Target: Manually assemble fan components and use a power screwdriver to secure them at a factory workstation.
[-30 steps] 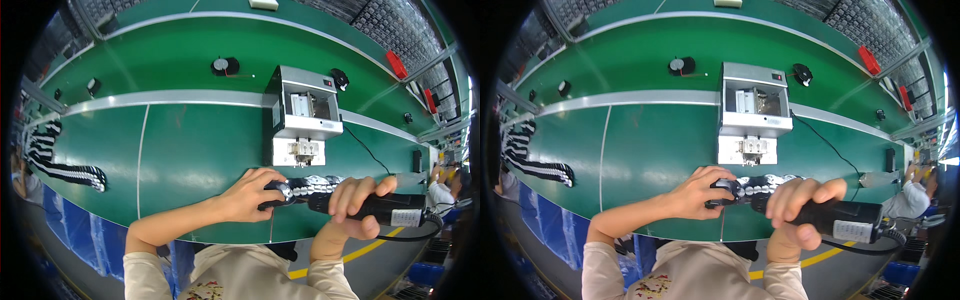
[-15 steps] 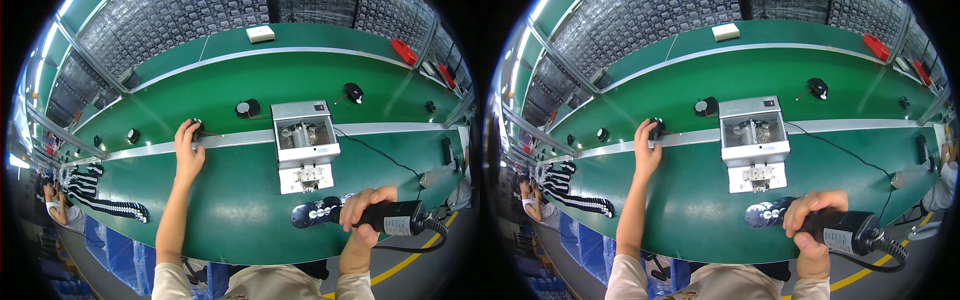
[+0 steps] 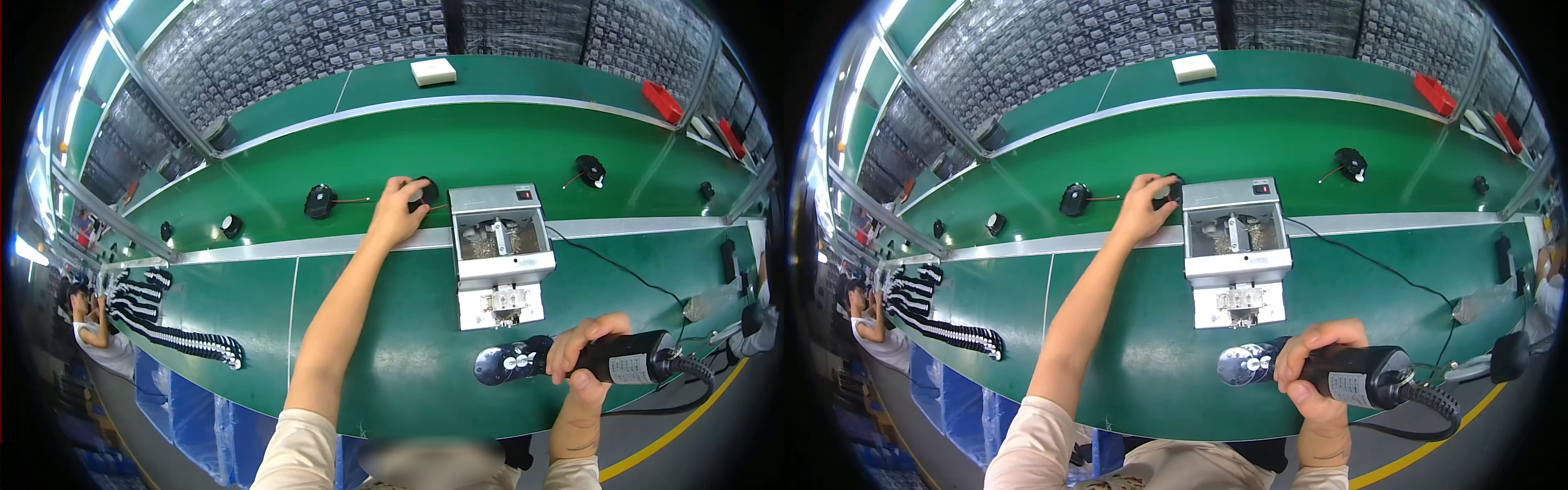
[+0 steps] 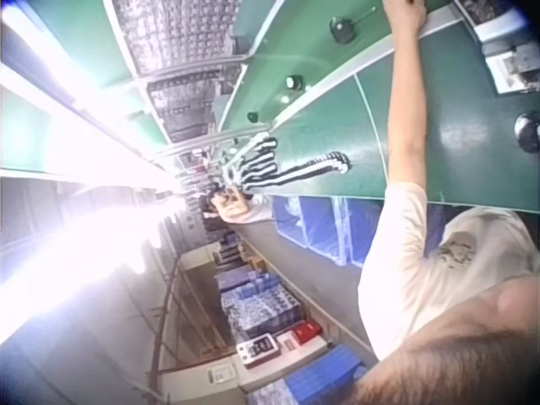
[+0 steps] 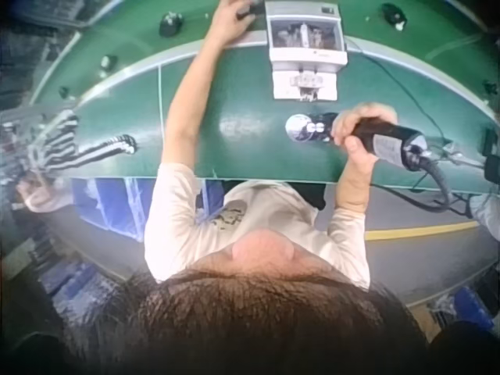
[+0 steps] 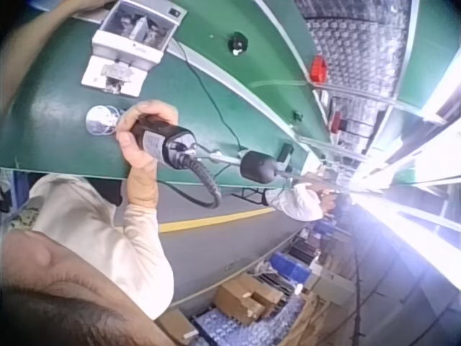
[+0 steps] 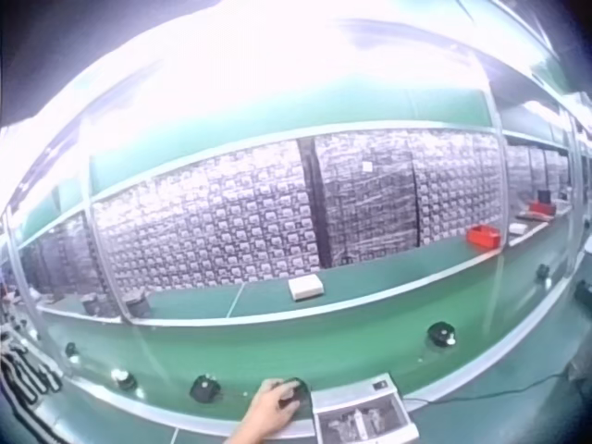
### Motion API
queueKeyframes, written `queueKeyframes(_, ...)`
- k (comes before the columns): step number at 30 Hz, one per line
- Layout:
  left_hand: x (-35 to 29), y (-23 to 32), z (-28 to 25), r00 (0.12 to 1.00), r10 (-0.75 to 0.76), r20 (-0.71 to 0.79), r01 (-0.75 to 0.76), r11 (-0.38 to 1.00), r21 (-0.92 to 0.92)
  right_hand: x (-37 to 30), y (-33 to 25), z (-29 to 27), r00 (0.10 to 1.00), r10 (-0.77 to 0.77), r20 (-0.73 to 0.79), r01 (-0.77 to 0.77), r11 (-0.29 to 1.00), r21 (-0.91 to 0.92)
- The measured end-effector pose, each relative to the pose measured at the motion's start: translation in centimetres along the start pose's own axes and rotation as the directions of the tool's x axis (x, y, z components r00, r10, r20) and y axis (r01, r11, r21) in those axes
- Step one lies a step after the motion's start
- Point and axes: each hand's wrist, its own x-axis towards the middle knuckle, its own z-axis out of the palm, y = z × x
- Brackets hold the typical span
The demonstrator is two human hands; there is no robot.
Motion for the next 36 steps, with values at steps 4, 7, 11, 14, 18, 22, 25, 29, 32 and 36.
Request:
queueKeyframes(4, -4.2, 2.9, -7.3, 0.992, 0.066, -0.109, -0.04, 0.972, 0.23, 0.0, -0.3, 0.2, 1.0, 0.008, -0.023, -0.007, 0.999, 0.047)
queueKeyframes(7, -8.1, 6.9, -12.3, 0.998, -0.011, 0.068, -0.01, 0.955, 0.295, -0.4, -1.0, 0.3, 0.995, 0.088, -0.043, -0.087, 0.996, 0.013)
queueKeyframes(11, -13.4, 10.7, -13.4, 0.937, -0.053, 0.344, -0.146, 0.839, 0.525, -0.3, -0.9, 0.0, 0.996, 0.064, 0.062, -0.061, 0.997, -0.047)
queueKeyframes(14, -16.0, 12.7, -12.4, 0.875, -0.069, 0.479, -0.173, 0.88, 0.442, -0.2, -0.7, 0.0, 0.994, 0.063, 0.095, -0.06, 0.998, -0.024)
queueKeyframes(18, -18.7, 12.3, -8.9, 0.896, 0.047, 0.442, -0.057, 0.998, 0.009, 0.0, -0.6, -0.2, 0.986, 0.069, 0.154, -0.065, 0.997, -0.035)
queueKeyframes(22, -21.0, 13.6, -4.9, 0.936, 0.221, 0.272, -0.146, 0.951, -0.272, 0.0, -0.3, 0.1, 0.992, 0.082, 0.1, -0.079, 0.996, -0.03)
queueKeyframes(25, -20.7, 15.2, -2.8, 0.903, 0.367, 0.221, -0.284, 0.899, -0.334, -0.1, -0.3, 0.9, 0.997, 0.076, 0.012, -0.075, 0.992, -0.101)
queueKeyframes(29, -19.6, 16.5, -1.3, 0.887, 0.415, 0.2, -0.328, 0.874, -0.359, 0.0, -0.3, 0.8, 0.997, 0.081, 0.004, -0.081, 0.992, -0.093)
queueKeyframes(32, -19.4, 16.7, -0.8, 0.873, 0.432, 0.225, -0.337, 0.869, -0.361, 0.0, -0.4, 0.8, 0.996, 0.094, 0.003, -0.094, 0.992, -0.088)
queueKeyframes(36, -19.3, 16.7, -0.6, 0.863, 0.438, 0.251, -0.343, 0.874, -0.344, 0.0, -0.2, 0.6, 0.997, 0.079, 0.02, -0.077, 0.993, -0.094)
